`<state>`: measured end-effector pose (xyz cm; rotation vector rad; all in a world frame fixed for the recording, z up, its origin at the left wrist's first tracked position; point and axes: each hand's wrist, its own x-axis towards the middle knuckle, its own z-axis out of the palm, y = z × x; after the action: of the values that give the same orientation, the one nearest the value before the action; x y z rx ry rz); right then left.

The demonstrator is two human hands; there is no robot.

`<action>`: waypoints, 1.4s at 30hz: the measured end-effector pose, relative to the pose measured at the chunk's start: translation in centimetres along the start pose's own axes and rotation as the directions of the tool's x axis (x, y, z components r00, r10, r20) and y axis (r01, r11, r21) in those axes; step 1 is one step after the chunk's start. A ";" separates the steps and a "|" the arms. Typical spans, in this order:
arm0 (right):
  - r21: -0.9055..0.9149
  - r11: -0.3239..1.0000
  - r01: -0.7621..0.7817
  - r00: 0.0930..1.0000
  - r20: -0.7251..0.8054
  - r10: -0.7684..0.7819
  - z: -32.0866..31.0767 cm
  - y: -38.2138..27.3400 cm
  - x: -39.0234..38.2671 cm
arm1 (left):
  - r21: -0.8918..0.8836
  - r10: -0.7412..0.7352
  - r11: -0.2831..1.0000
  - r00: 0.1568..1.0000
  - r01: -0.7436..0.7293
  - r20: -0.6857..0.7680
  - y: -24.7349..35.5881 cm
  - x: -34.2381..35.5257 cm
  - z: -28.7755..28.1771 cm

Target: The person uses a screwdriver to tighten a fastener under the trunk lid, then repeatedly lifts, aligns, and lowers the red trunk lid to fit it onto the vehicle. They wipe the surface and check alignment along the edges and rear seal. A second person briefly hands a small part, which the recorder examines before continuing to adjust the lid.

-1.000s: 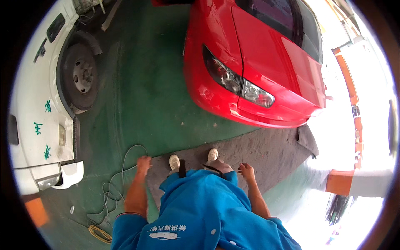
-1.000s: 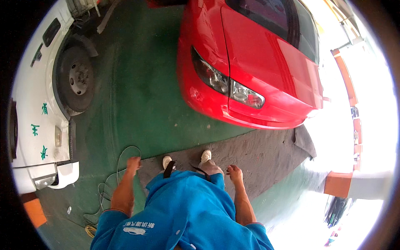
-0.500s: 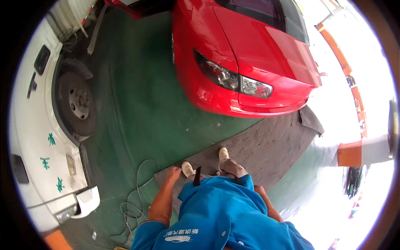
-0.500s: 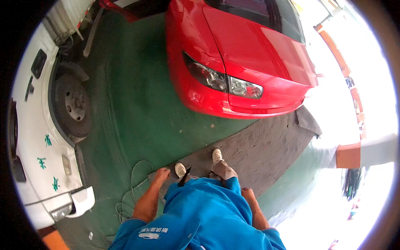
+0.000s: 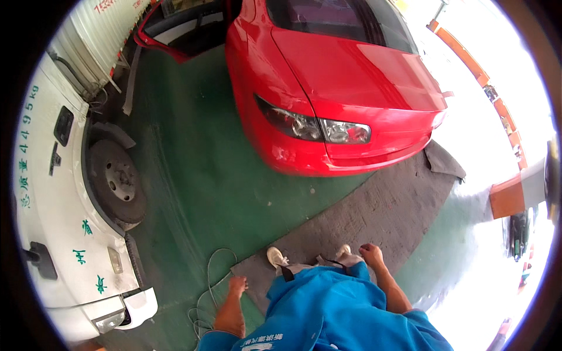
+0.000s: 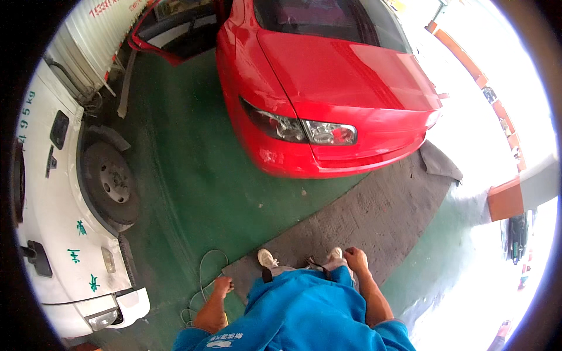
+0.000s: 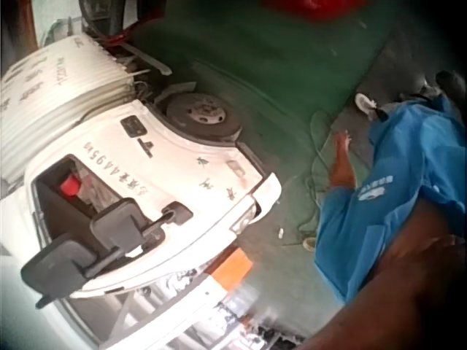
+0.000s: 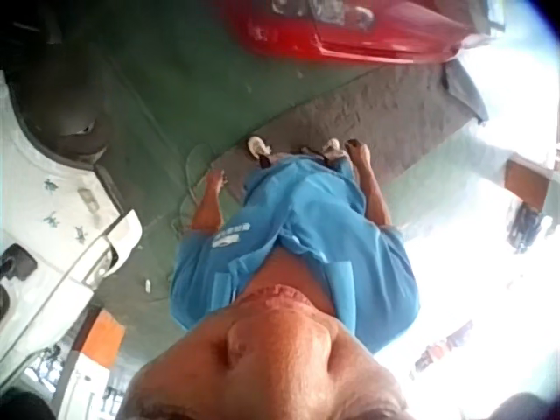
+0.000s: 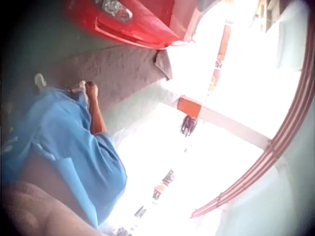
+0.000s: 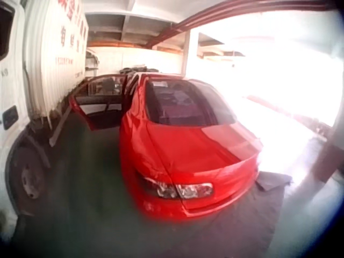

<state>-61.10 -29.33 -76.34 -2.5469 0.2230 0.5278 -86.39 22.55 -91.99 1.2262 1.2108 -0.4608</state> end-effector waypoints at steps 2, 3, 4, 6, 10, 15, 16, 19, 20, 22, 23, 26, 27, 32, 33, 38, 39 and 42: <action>0.078 0.997 0.022 1.000 -0.007 -0.022 -0.4 0.3 -0.4 | -0.075 0.024 0.997 0.997 -0.018 0.079 -1.7 1.6 2.6; 0.115 0.993 0.005 1.000 -0.018 -0.003 -0.3 1.7 -0.3 | -0.103 0.042 0.994 0.991 -0.029 0.123 -1.6 2.2 4.3; 0.148 0.989 -0.009 1.000 -0.023 0.012 -0.6 3.8 -0.1 | -0.047 0.047 0.998 0.989 -0.040 0.143 -1.1 2.1 6.6; 0.186 0.981 -0.063 0.998 -0.015 0.067 -0.9 7.1 0.2 | 0.207 0.094 0.970 0.984 -0.125 0.154 1.8 1.1 10.9; 0.362 0.880 -0.307 0.950 0.066 0.304 -2.3 16.2 -1.5 | 0.738 0.267 0.595 0.944 -0.320 0.194 7.8 -1.7 19.6; 0.586 0.663 -0.465 0.870 0.167 0.463 0.7 34.4 -2.5 | 0.779 0.447 0.444 0.863 -0.442 0.235 12.2 -5.4 29.5; 0.673 0.550 -0.494 0.835 0.191 0.516 1.8 37.5 -3.7 | 0.790 0.419 0.435 0.873 -0.433 0.248 12.7 -5.9 31.1; 0.337 0.909 -0.244 0.970 0.092 0.226 1.9 49.6 -6.9 | 0.808 0.413 0.411 0.876 -0.422 0.248 13.9 -8.5 37.9; 0.115 0.991 -0.073 0.997 0.014 0.072 1.7 56.6 -7.3 | 0.764 0.375 0.476 0.886 -0.435 0.272 14.7 -8.6 42.2; 0.370 0.851 -0.374 0.923 0.240 0.301 -1.9 52.7 -7.5 | 0.746 0.435 0.478 0.863 -0.464 0.259 16.1 -10.6 45.0; 0.411 0.736 -0.538 0.839 0.347 0.419 -4.6 52.1 -8.7 | 0.748 0.474 0.462 0.845 -0.477 0.245 16.0 -11.0 45.7; 0.711 0.285 -0.643 0.674 0.348 0.651 -8.6 50.8 -4.2 | 0.822 0.616 0.352 0.772 -0.449 0.158 18.4 -10.5 46.7; 0.806 0.247 -0.538 0.720 0.286 0.633 -10.1 50.8 -2.9 | 0.827 0.624 0.371 0.773 -0.422 0.114 20.8 -10.6 46.4; 0.935 0.203 -0.291 0.804 0.124 0.582 -17.6 49.2 1.7 | 0.903 0.754 0.398 0.620 -0.165 -0.219 37.8 -10.4 37.8; 0.938 0.216 -0.269 0.784 0.083 0.615 -18.9 49.3 1.2 | 0.906 0.782 0.388 0.581 -0.169 -0.227 42.4 -11.8 39.8; 0.850 0.255 -0.461 0.780 0.251 0.574 -16.8 55.0 1.5 | 0.794 0.863 0.501 0.272 -0.344 -0.427 57.2 -11.6 36.0; 0.780 0.321 -0.537 0.763 0.287 0.579 -17.1 53.5 1.8 | 0.765 0.853 0.521 0.263 -0.379 -0.450 60.0 -10.9 36.3; 0.573 0.546 -0.611 0.778 0.307 0.547 -18.9 48.5 1.6 | 0.625 0.762 0.644 0.295 -0.441 -0.576 65.3 -8.1 39.1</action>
<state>-65.98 -80.48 -84.56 -1.6987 1.0617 0.6616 -18.37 8.11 -59.94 2.2622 1.2591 0.6355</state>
